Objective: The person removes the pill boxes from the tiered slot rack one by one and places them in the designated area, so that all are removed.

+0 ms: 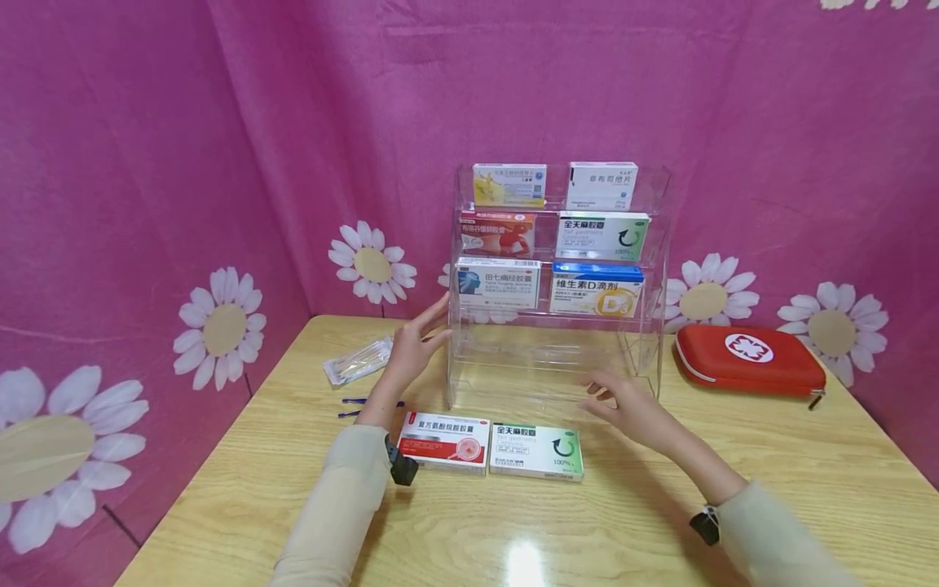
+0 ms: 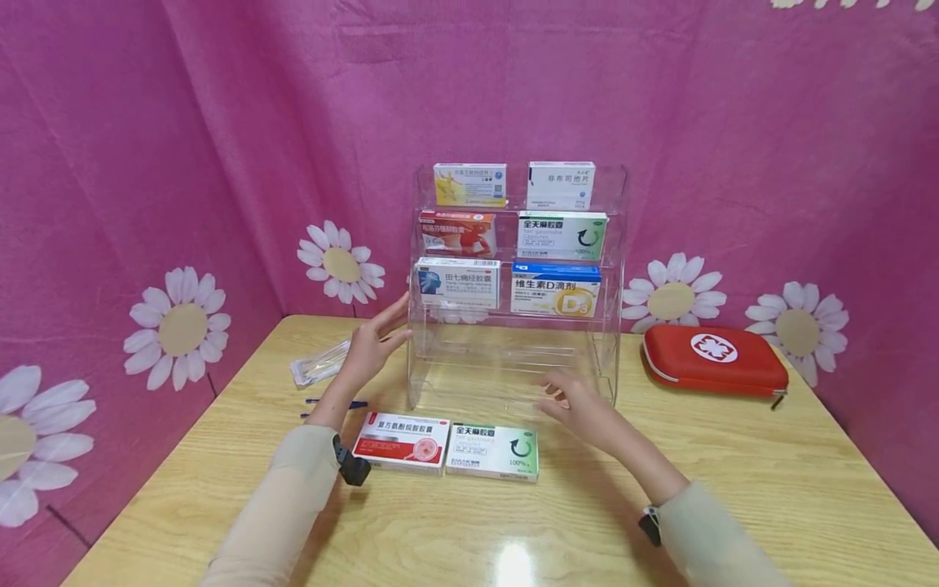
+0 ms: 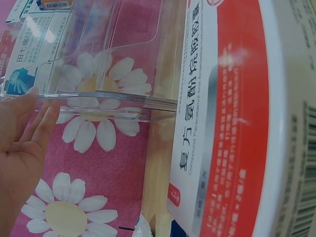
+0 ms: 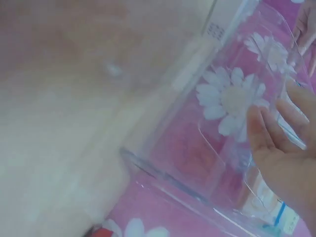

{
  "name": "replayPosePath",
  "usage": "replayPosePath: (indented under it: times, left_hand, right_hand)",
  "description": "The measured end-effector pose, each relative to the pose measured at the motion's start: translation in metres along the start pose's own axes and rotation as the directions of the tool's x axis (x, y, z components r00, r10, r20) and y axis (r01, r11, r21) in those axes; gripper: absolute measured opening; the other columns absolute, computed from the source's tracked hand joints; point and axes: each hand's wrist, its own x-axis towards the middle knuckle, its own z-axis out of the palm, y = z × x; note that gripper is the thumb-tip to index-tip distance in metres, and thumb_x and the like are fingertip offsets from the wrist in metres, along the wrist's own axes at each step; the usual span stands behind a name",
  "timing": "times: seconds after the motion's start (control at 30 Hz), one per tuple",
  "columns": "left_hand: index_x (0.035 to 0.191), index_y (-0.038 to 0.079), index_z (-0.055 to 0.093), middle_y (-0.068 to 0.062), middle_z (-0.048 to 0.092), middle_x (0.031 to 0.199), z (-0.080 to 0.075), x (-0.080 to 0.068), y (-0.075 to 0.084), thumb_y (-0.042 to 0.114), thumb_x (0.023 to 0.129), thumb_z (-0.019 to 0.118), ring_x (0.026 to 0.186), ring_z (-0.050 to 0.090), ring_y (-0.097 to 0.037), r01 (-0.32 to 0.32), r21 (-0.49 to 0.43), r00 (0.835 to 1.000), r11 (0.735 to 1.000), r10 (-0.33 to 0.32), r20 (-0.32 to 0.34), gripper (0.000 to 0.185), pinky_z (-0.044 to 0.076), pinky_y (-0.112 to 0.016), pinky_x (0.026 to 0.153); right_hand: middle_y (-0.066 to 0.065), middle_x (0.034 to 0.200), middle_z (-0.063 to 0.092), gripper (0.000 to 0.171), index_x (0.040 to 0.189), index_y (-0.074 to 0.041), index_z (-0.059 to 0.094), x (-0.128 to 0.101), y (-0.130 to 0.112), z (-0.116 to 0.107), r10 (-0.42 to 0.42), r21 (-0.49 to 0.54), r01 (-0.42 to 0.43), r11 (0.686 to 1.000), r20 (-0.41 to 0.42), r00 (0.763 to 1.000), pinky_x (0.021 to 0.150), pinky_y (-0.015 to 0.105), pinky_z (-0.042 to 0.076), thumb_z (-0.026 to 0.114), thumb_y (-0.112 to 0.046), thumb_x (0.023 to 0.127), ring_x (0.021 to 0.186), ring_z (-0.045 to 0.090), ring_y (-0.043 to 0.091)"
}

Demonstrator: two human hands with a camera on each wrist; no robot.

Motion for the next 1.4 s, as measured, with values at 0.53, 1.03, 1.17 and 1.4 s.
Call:
replayPosePath:
  times: [0.53,1.03,1.17,1.4]
  left_hand:
    - [0.147,0.013,0.045,-0.013,0.052,0.146,0.0,-0.002,0.002,0.001,0.091,0.064,0.13,0.056,-0.031,-0.004,0.039,1.0,0.999,0.004,-0.007,0.06,0.051,-0.04,0.103]
    - [0.145,0.009,0.047,-0.016,0.052,0.144,0.0,-0.001,0.001,-0.006,0.09,0.062,0.127,0.058,-0.034,-0.026,0.016,0.999,1.0,0.027,-0.02,0.059,0.052,-0.041,0.101]
    - [0.145,0.009,0.047,-0.016,0.052,0.144,-0.001,-0.001,-0.001,-0.006,0.09,0.062,0.127,0.057,-0.035,-0.029,0.001,0.999,1.0,0.029,-0.018,0.059,0.052,-0.043,0.101]
    - [0.146,0.009,0.045,-0.016,0.051,0.145,-0.001,-0.002,0.003,-0.005,0.091,0.062,0.128,0.056,-0.035,-0.022,0.001,1.0,1.0,0.022,0.0,0.06,0.052,-0.043,0.102]
  right_hand:
    - [0.02,0.106,0.065,0.042,0.115,0.001,0.065,0.031,0.004,-0.045,-0.18,-0.226,0.08,0.971,-0.468,0.866,0.077,0.032,0.057,0.08,-0.001,0.076,0.093,0.063,0.032]
    - [0.028,0.122,0.053,0.045,0.125,0.006,0.057,0.068,0.017,-0.081,-0.093,-0.245,-0.036,0.969,-0.498,0.862,0.096,0.057,0.043,0.073,-0.003,0.085,0.111,0.048,0.043]
    - [0.03,0.125,0.053,0.043,0.126,0.006,0.057,0.075,0.018,-0.083,-0.064,-0.261,-0.065,0.963,-0.458,0.887,0.104,0.062,0.042,0.072,-0.006,0.087,0.118,0.048,0.046]
    - [0.03,0.121,0.055,0.042,0.125,0.005,0.057,0.082,0.021,-0.083,-0.068,-0.339,-0.08,0.937,-0.403,0.913,0.097,0.064,0.049,0.072,-0.006,0.087,0.114,0.051,0.046]
